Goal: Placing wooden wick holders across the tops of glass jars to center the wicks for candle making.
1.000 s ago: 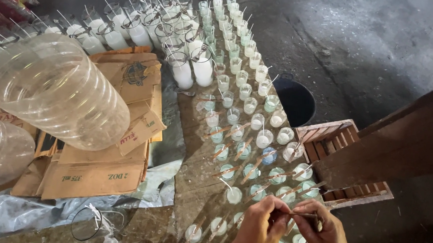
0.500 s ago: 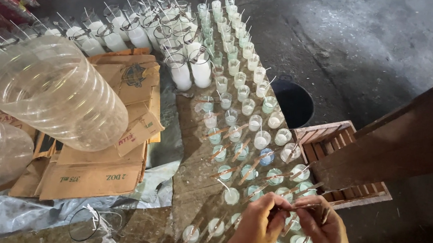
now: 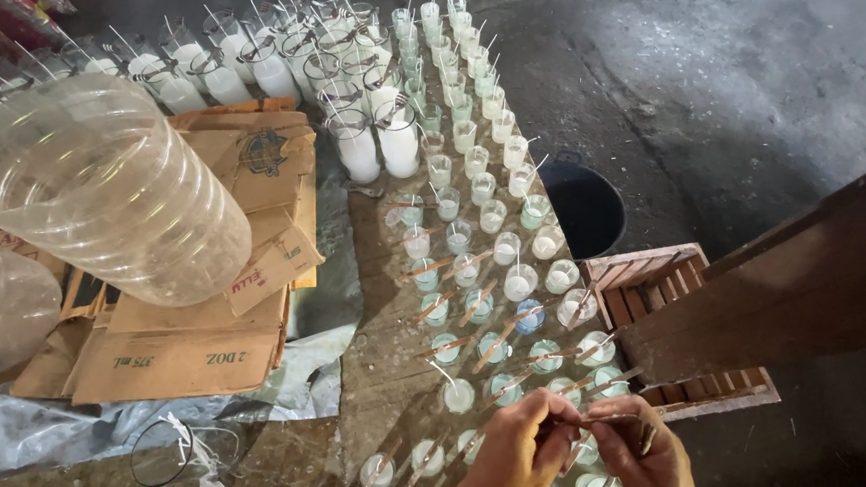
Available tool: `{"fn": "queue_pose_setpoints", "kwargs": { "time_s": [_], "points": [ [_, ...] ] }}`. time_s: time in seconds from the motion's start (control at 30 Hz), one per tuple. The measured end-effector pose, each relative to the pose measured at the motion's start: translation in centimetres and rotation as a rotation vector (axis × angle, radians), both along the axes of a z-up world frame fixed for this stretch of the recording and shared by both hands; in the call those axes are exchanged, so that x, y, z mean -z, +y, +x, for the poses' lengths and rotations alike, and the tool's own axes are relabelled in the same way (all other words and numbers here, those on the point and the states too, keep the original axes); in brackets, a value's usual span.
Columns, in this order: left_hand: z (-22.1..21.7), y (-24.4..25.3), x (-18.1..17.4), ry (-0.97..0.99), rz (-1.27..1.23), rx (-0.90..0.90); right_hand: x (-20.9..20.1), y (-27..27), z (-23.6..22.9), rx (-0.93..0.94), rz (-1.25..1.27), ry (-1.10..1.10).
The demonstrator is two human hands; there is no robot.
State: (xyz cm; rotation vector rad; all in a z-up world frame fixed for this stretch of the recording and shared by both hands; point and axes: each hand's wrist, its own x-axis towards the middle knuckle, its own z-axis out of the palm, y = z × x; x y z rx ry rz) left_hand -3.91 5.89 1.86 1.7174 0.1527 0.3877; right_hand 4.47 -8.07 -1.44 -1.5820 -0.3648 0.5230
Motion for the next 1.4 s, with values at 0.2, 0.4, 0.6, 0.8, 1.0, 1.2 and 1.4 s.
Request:
{"fn": "queue_pose_setpoints", "kwargs": {
  "time_s": [0.2,0.4,0.6,0.8,1.0,1.2,1.4],
  "points": [
    [0.0,0.0,0.2,-0.032,0.025,-0.011,0.2,-0.1,0.1,-0.022,-0.024,-0.046],
    [0.1,-0.3,-0.7,0.01,-0.066,-0.021,0.4,-0.3,0.1,0.006,-0.016,-0.023],
    [0.4,-0.6,-0.3,0.015,0.003,-0.023,-0.3,-0.4,0.3,0.001,-0.049,-0.046],
    [0.5,-1.0,-0.3,0.014,-0.028,-0.006,1.0,-1.2,0.4,0.011,-0.034,-0.009],
    [0.7,-1.0,-0.4,0.049,0.021,-0.001,0.3,-1.2,0.4,0.024,-0.092,-0.044],
    [0.8,-1.0,-0.1,0.078,-0.019,-0.007,0.4,-1.2,0.4,0.026,-0.123,0.002],
    [0.8,-0.9,0.3,0.032,-0.124,0.033,1.0,-1.1,0.5,0.0,-0.081,-0.029]
  ]
}}
